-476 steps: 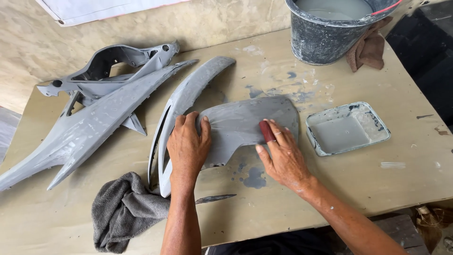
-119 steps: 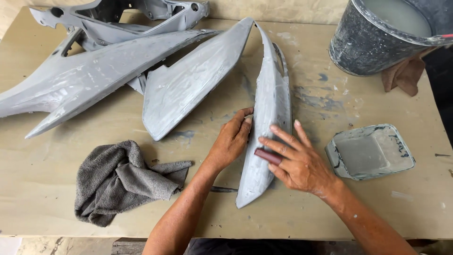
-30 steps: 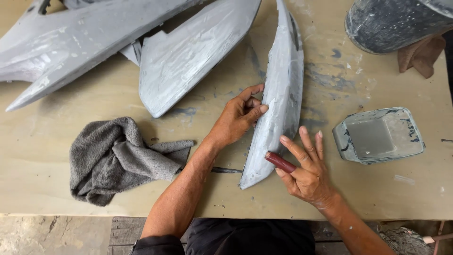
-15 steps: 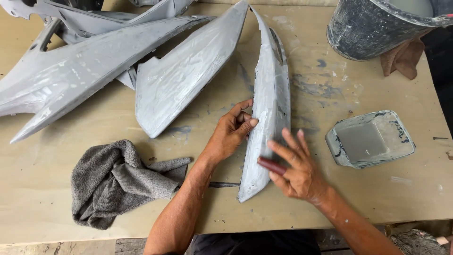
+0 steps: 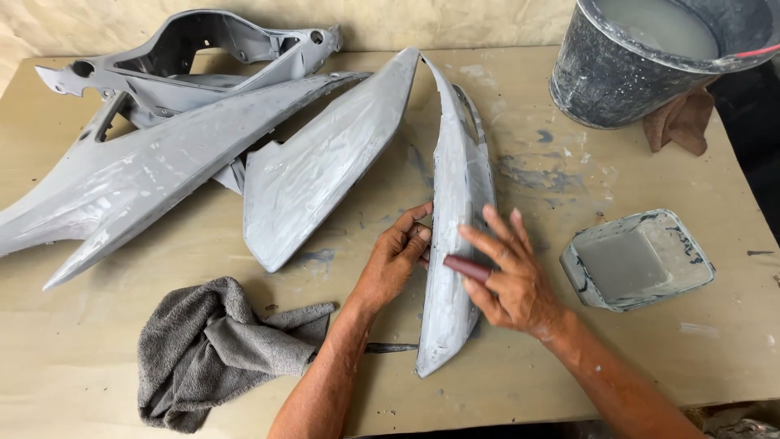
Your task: The person sands the surface of several grey plastic motorcycle fairing parts using a red sanding block. They work on a flat piece and then a curved piece, occasionally dipping the sanding block into a container of water to wet it before continuing to sand the parts on a workbench.
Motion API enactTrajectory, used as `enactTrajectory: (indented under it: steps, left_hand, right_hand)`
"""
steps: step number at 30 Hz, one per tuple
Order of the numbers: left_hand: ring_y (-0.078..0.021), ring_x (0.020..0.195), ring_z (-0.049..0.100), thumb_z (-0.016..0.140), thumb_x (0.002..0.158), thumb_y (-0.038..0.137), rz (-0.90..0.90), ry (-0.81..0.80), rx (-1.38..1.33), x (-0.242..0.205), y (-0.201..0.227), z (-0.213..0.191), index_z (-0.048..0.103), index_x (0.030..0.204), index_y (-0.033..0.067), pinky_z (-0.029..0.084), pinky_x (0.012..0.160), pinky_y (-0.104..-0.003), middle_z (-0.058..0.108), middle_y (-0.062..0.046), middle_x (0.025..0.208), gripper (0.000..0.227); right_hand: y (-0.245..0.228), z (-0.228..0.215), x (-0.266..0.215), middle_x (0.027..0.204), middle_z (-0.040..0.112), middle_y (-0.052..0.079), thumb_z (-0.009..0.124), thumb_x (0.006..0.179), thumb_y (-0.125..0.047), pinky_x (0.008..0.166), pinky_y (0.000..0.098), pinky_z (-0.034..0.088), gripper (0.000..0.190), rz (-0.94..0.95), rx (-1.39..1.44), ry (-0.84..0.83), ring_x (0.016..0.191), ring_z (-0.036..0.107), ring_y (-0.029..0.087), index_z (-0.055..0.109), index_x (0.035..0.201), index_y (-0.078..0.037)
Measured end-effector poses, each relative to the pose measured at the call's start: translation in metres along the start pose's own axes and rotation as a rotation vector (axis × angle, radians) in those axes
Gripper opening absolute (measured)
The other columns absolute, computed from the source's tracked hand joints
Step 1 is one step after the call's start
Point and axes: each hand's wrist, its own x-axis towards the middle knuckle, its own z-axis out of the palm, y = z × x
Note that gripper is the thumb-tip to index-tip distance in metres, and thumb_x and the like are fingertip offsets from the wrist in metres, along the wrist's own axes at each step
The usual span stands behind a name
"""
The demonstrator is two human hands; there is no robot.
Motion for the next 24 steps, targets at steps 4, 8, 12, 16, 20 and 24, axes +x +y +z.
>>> enactTrajectory:
  steps: [4,8,12,16,20,24]
  left_hand:
    - [-0.0163,0.075,0.066,0.045,0.108,0.013,-0.005,0.003,-0.014,0.004,-0.008,-0.005,0.047,0.147,-0.0027,0.064,0.066,-0.030,0.065,-0.011,0.088,0.043]
    - [-0.0169,0.074,0.067,0.041,0.108,0.013,-0.032,0.011,-0.047,0.006,-0.011,-0.007,0.048,0.147,-0.0021,0.064,0.065,-0.030,0.065,-0.013,0.088,0.043]
    - [-0.0179,0.075,0.065,0.040,0.106,0.016,-0.085,0.017,-0.060,0.007,-0.008,-0.007,0.050,0.146,-0.0015,0.064,0.066,-0.030,0.063,-0.015,0.092,0.045]
    - [-0.0189,0.075,0.064,0.037,0.106,0.021,-0.102,0.017,-0.091,0.007,-0.006,-0.008,0.049,0.146,-0.0027,0.063,0.066,-0.030,0.060,-0.015,0.092,0.048]
    - [-0.0213,0.081,0.063,0.035,0.107,0.030,-0.117,0.006,-0.086,0.004,-0.001,-0.008,0.047,0.148,-0.0012,0.063,0.070,-0.033,0.058,-0.017,0.098,0.053]
    - [-0.0178,0.077,0.064,0.033,0.107,0.034,-0.118,-0.012,-0.115,0.006,-0.004,-0.008,0.045,0.149,-0.0005,0.062,0.069,-0.029,0.062,-0.015,0.095,0.056]
  right_hand:
    - [-0.018,-0.001,-0.008,0.145,0.060,0.004,0.057,0.095,-0.036,0.123,0.0592,0.013,0.028,-0.063,0.035,-0.081,0.146,0.040,0.036,0.078,0.087,-0.019]
    - [0.005,0.003,0.007,0.147,0.058,0.006,0.057,0.096,-0.033,0.123,0.0592,0.012,0.033,-0.072,-0.001,-0.077,0.146,0.040,0.036,0.077,0.079,-0.015]
    - [0.008,-0.010,0.042,0.152,0.054,0.007,0.060,0.097,-0.027,0.123,0.0580,0.015,0.029,-0.008,-0.081,-0.095,0.148,0.038,0.038,0.074,0.080,-0.008]
    - [-0.005,-0.003,0.023,0.149,0.057,0.005,0.057,0.096,-0.032,0.122,0.0615,0.012,0.028,-0.055,-0.076,-0.160,0.147,0.039,0.037,0.076,0.084,-0.015]
    - [-0.013,-0.002,0.022,0.148,0.056,0.000,0.053,0.098,-0.037,0.122,0.0616,0.006,0.036,-0.102,0.015,-0.257,0.148,0.035,0.032,0.075,0.077,-0.019]
    - [0.026,0.003,0.037,0.150,0.056,0.003,0.054,0.098,-0.035,0.123,0.0607,0.004,0.038,-0.032,-0.053,-0.220,0.151,0.031,0.034,0.073,0.072,-0.016]
